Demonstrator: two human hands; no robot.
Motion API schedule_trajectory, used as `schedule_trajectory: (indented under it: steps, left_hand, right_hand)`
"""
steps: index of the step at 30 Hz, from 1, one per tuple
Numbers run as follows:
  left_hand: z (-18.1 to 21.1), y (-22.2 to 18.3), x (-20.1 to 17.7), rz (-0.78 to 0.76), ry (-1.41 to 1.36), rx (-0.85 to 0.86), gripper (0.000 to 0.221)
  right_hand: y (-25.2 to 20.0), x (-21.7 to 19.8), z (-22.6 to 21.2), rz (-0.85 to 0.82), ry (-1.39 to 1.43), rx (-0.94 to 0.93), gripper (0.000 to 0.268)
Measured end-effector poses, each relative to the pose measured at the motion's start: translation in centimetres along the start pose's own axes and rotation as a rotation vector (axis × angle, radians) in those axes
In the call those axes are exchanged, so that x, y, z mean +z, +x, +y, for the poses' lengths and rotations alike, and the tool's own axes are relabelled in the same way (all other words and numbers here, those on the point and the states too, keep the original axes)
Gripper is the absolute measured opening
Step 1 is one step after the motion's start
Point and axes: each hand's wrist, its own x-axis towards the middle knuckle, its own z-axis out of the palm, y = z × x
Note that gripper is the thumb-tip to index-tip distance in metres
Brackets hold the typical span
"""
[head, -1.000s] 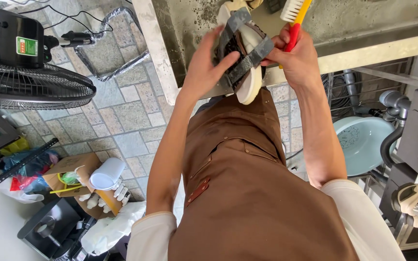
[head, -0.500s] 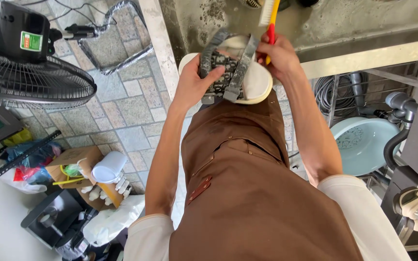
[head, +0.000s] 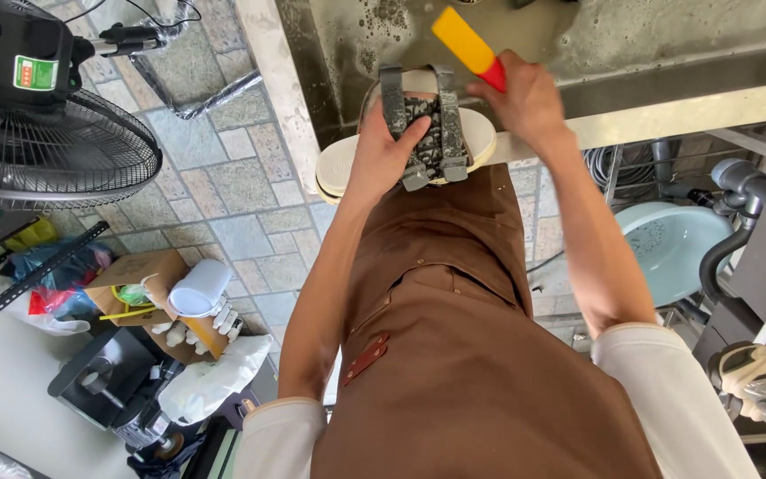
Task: Cleaning a sandal using a shoe-washing machine and a handheld brush.
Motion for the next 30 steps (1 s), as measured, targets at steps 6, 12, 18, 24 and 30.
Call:
schedule_trajectory:
  steps: [6, 12, 18, 24, 30]
  left_hand:
    - [0.0, -0.8, -0.7, -0.12, -0.077, -0.044, 0.037]
    - [0.8, -2.4, -0.5, -0.164, 0.075, 0.049, 0.046]
    - [2.2, -3.6, -0.4, -0.133, 0.197, 0.014, 0.048]
    - [3.3, -4.2, -0.3, -0.066, 0.26, -0.095, 0.056]
    - [2.7, -6.4, -2.2, 0.005, 0.536, -0.035, 0.081]
  right_hand:
    - [-5.0, -9.2, 0.6, -0.106, -0.364, -0.079, 0.056]
    - [-6.1, -10.2, -0.4, -0.208, -0.174, -0.159, 0.043]
    - [-1.6, -6.4, -4.8, -0.234, -0.001, -0.422, 0.032]
    - [1.8, -3.2, -4.7, -0.397, 0.341, -0.46, 0.015]
    - [2.9, -2.0, -3.9, -0.535, 0.263, -0.224, 0.019]
